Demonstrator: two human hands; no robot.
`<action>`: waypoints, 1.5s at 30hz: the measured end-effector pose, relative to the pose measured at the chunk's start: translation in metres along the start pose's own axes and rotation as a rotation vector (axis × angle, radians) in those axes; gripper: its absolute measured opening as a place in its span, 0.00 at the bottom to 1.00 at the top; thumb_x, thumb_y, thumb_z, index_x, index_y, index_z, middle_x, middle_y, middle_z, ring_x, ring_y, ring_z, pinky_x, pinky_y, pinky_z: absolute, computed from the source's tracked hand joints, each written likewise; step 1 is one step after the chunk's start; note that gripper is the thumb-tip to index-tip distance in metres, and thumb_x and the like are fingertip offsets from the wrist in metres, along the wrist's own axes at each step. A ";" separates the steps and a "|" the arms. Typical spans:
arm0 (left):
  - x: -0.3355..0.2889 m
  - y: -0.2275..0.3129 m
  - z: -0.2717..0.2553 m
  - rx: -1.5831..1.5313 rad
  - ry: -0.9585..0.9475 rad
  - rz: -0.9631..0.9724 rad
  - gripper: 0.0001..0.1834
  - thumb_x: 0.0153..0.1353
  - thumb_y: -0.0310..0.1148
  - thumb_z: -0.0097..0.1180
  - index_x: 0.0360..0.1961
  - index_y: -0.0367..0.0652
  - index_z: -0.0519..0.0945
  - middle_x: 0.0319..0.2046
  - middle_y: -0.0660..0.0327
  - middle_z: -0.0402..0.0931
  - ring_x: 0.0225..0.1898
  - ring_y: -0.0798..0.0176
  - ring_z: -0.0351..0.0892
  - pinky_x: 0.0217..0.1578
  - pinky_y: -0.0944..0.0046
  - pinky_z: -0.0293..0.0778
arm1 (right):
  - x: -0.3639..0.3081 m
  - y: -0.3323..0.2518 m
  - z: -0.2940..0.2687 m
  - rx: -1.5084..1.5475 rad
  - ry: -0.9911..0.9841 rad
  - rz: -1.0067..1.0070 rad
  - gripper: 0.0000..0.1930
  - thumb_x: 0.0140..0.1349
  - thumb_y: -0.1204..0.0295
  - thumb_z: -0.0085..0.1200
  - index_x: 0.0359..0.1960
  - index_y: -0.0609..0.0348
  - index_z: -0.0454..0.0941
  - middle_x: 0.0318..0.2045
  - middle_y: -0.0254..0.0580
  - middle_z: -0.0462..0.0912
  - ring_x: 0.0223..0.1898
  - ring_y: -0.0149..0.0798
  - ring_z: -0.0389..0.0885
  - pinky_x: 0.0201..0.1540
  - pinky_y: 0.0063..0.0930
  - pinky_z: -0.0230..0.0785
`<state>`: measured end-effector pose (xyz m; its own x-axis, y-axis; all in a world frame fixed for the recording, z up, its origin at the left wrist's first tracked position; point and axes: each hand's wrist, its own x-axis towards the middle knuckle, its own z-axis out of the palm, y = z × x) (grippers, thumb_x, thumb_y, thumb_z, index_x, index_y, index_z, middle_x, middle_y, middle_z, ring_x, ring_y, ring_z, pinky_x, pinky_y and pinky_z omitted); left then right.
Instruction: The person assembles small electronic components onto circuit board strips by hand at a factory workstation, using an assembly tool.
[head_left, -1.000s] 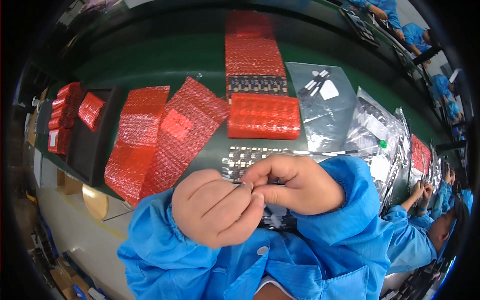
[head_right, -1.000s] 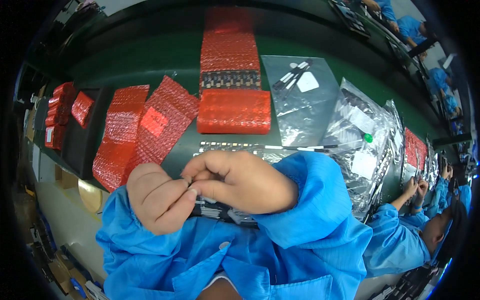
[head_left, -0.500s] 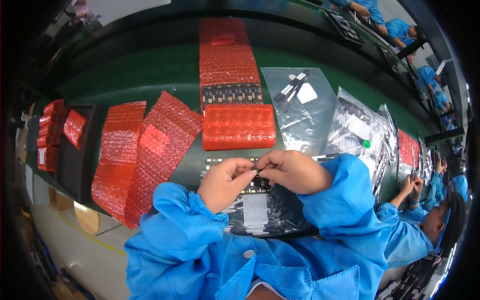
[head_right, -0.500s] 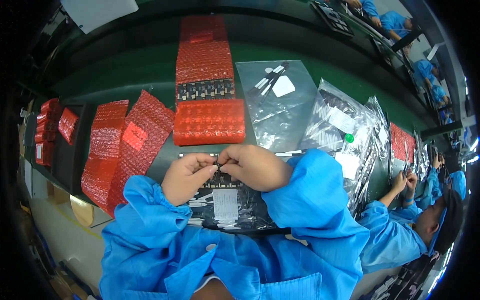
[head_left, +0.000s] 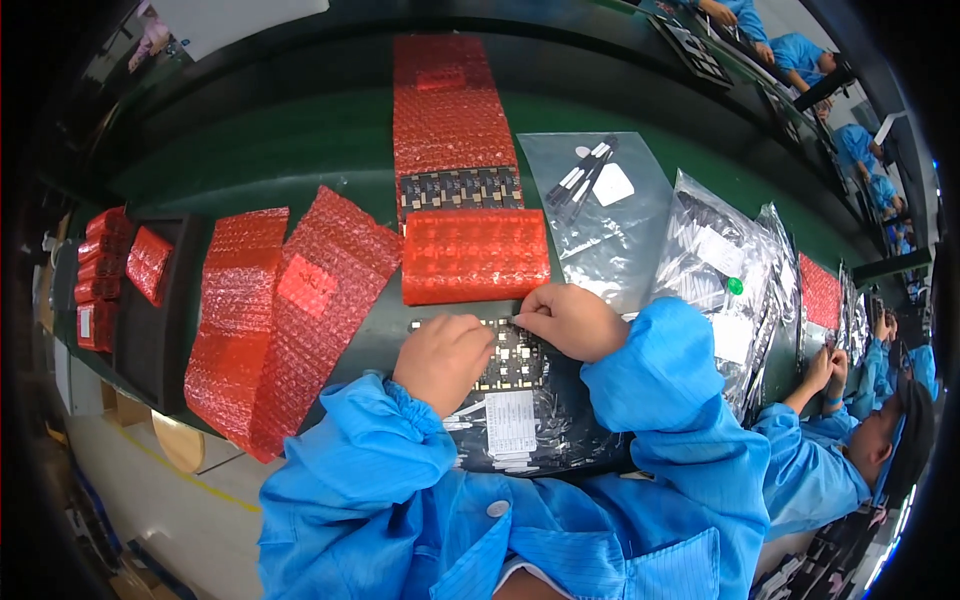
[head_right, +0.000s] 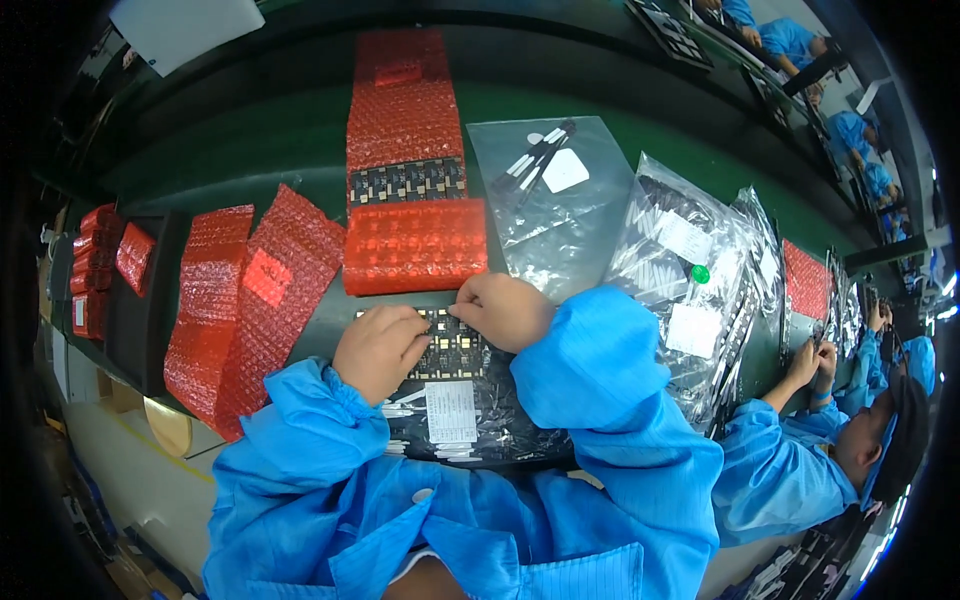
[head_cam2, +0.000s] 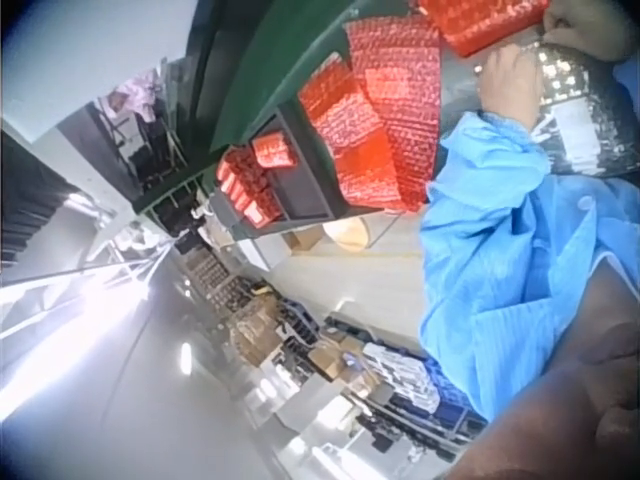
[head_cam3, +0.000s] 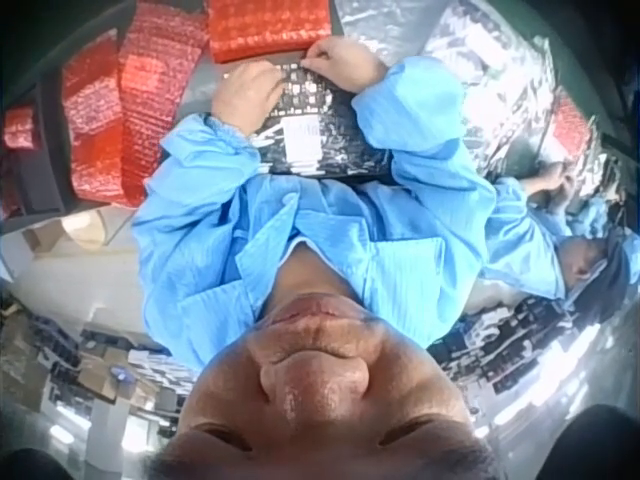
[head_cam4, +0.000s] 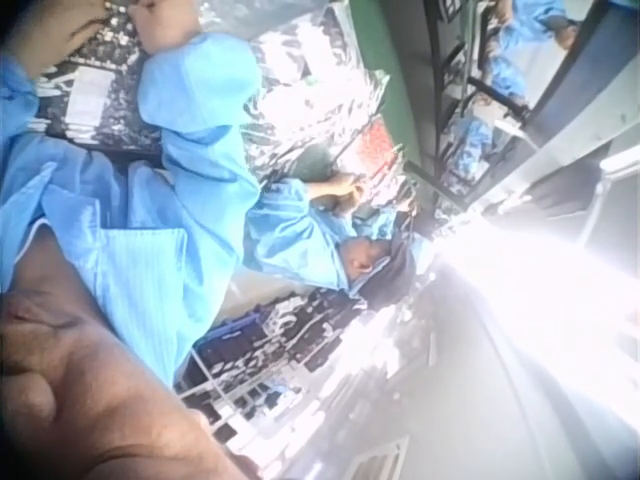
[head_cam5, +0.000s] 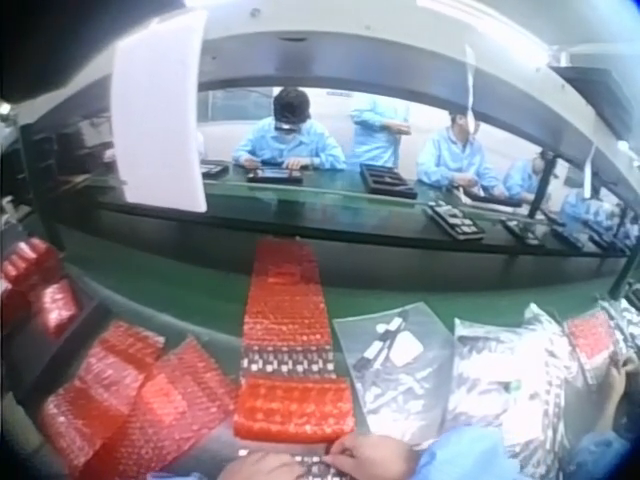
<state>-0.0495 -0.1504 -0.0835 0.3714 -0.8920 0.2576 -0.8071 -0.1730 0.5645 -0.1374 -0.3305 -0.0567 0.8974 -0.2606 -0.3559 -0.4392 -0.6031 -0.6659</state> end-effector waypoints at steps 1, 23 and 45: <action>-0.001 -0.002 0.003 0.002 0.000 -0.002 0.10 0.46 0.28 0.59 0.32 0.41 0.77 0.33 0.59 0.74 0.36 0.54 0.72 0.38 0.59 0.70 | 0.002 -0.001 0.003 0.000 -0.007 0.005 0.10 0.53 0.64 0.54 0.29 0.57 0.78 0.27 0.44 0.80 0.31 0.44 0.79 0.33 0.33 0.70; -0.002 -0.009 0.013 0.053 0.072 0.096 0.11 0.44 0.27 0.60 0.33 0.41 0.77 0.33 0.60 0.71 0.36 0.56 0.70 0.38 0.61 0.69 | 0.016 -0.006 0.018 -0.176 0.015 0.000 0.09 0.48 0.63 0.55 0.25 0.55 0.79 0.23 0.40 0.80 0.27 0.42 0.80 0.30 0.32 0.71; -0.001 -0.007 0.015 0.124 0.050 0.122 0.12 0.45 0.28 0.59 0.34 0.40 0.77 0.32 0.60 0.70 0.35 0.58 0.69 0.38 0.62 0.68 | 0.021 -0.012 0.015 -0.267 -0.033 0.046 0.10 0.49 0.61 0.56 0.26 0.53 0.79 0.25 0.42 0.80 0.29 0.43 0.80 0.32 0.35 0.71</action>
<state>-0.0505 -0.1549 -0.0994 0.2873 -0.8881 0.3587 -0.8967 -0.1178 0.4267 -0.1143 -0.3176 -0.0662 0.8733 -0.2701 -0.4056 -0.4489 -0.7696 -0.4541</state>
